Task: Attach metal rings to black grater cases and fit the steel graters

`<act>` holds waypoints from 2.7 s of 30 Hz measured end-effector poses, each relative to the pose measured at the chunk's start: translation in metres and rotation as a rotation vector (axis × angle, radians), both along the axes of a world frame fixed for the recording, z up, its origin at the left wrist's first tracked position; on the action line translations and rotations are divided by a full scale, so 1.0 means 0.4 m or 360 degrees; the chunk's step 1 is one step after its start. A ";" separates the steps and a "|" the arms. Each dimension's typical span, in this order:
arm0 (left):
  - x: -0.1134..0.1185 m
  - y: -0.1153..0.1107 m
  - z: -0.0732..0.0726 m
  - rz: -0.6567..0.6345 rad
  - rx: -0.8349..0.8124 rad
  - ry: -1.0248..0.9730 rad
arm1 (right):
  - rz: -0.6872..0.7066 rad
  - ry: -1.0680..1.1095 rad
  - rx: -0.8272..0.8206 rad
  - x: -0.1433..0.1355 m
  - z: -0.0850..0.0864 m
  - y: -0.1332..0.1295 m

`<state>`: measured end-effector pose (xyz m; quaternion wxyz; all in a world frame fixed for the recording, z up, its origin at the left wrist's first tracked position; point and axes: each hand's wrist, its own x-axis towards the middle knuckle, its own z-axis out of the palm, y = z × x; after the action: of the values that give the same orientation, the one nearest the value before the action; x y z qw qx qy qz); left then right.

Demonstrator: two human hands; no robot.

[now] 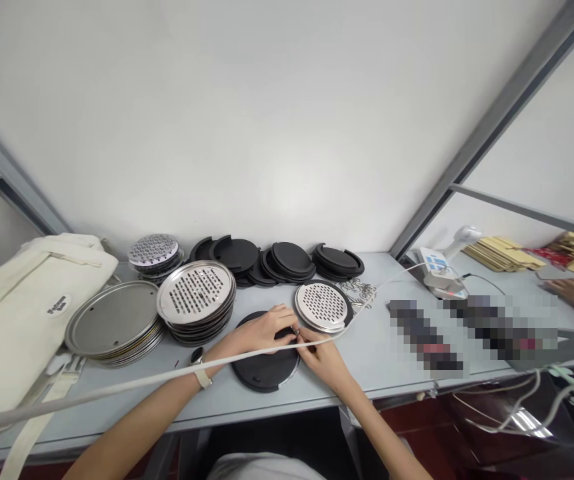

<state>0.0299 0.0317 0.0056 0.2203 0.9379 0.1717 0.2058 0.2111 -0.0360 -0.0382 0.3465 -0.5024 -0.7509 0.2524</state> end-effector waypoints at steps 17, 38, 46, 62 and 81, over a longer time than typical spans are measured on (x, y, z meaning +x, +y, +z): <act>0.000 0.002 0.000 0.0039 0.0047 0.0040 | -0.0112 -0.0006 0.0079 0.000 -0.012 -0.005; -0.004 -0.006 0.003 0.0203 0.0366 0.0197 | -0.0125 -0.0154 0.0256 -0.008 -0.012 0.004; -0.009 -0.002 0.000 0.0280 0.0317 0.0132 | -0.0181 -0.0173 0.0290 -0.008 -0.023 0.003; -0.012 0.027 -0.014 0.0323 0.0104 0.0126 | -0.0255 -0.0071 -0.0021 -0.011 -0.040 0.005; -0.006 0.043 -0.010 0.0249 -0.0293 -0.0053 | -0.0297 0.0100 -0.0214 -0.006 0.002 -0.003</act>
<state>0.0273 0.0490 0.0017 0.2916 0.8938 0.2589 0.2212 0.2087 -0.0371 -0.0376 0.3573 -0.5840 -0.6710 0.2845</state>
